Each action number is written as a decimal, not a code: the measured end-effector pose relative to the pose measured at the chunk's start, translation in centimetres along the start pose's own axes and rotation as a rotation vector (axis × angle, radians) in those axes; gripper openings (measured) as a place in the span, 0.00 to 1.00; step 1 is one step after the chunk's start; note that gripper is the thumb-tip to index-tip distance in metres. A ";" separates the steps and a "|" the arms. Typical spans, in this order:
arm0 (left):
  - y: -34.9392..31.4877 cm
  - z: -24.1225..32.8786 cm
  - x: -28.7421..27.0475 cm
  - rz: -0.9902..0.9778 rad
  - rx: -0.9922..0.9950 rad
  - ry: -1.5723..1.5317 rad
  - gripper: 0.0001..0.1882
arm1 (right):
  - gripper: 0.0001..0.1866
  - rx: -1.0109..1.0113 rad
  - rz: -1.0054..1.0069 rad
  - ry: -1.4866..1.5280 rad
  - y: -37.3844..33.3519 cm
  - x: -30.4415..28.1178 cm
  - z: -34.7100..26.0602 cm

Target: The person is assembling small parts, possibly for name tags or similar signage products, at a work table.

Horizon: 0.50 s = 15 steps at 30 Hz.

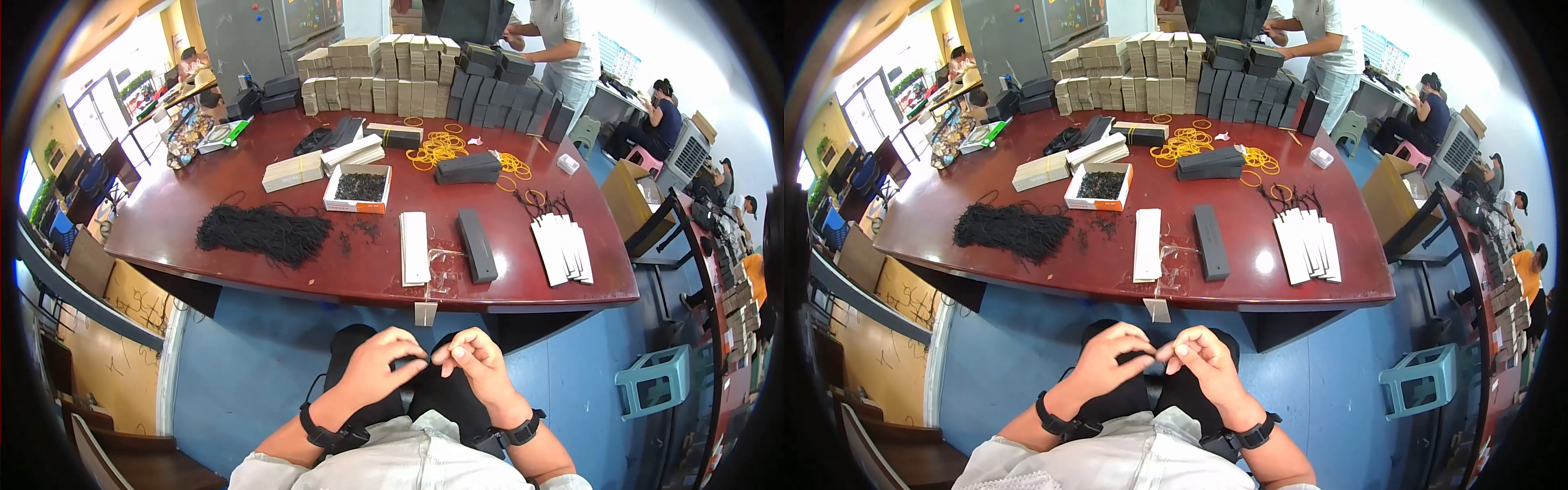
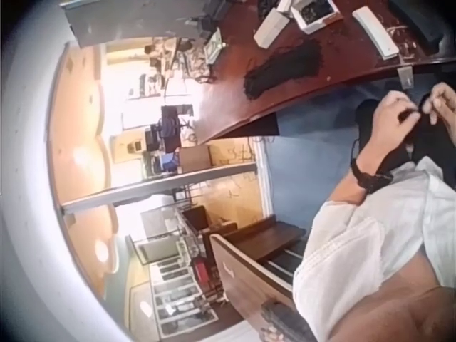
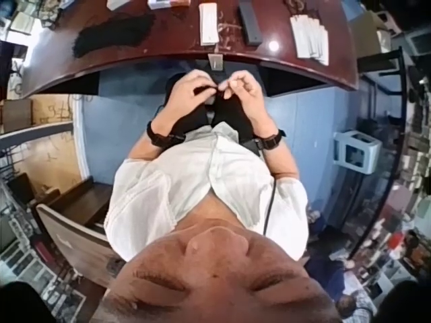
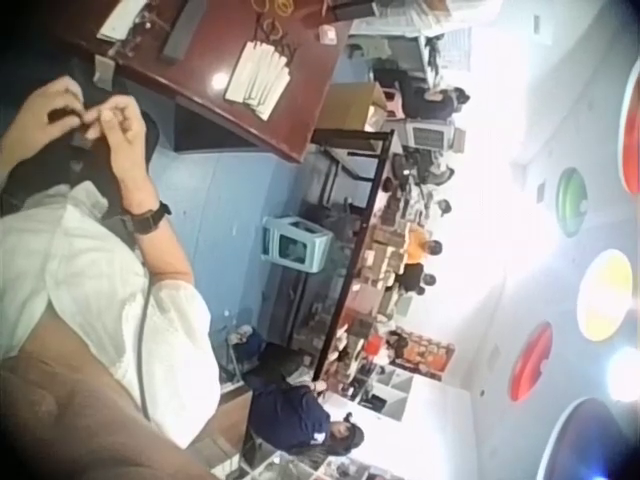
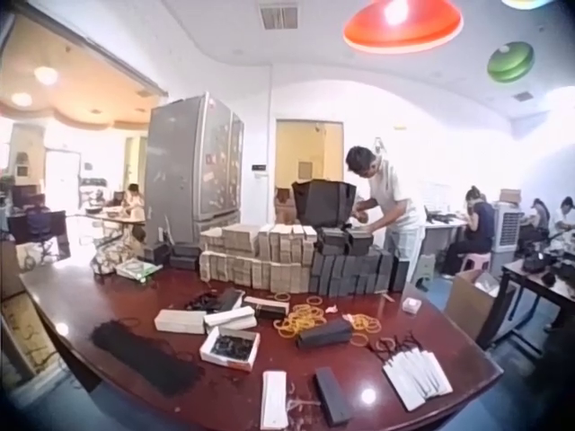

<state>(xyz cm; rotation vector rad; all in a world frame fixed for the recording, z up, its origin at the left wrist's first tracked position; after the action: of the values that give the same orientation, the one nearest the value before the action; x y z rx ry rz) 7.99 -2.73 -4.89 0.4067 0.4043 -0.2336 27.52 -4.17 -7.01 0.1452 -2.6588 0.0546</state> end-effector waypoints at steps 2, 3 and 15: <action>0.3 0.0 -0.4 0.061 -0.064 -0.103 0.10 | 0.06 -0.012 -0.069 -0.055 0.1 0.2 0.1; 0.3 0.1 -0.3 0.031 -0.042 -0.148 0.10 | 0.06 -0.034 -0.115 -0.067 0.0 0.4 0.0; 0.9 0.8 0.7 0.032 0.047 -0.290 0.04 | 0.22 0.028 -0.176 -0.112 -0.2 0.7 -0.2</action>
<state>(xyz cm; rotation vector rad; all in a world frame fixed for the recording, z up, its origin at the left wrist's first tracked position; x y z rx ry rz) 9.16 -2.31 -4.20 0.4178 0.1075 -0.2674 26.95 -4.39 -6.53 0.4009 -2.7458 0.0268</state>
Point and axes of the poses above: each hand's wrist, its own y-axis towards the middle knuckle, its own x-axis out of the palm, z = x × y, the point moved 2 cm from there along y, towards the middle knuckle, and after that the axes turned 9 degrees about z, right-handed, at the moved point
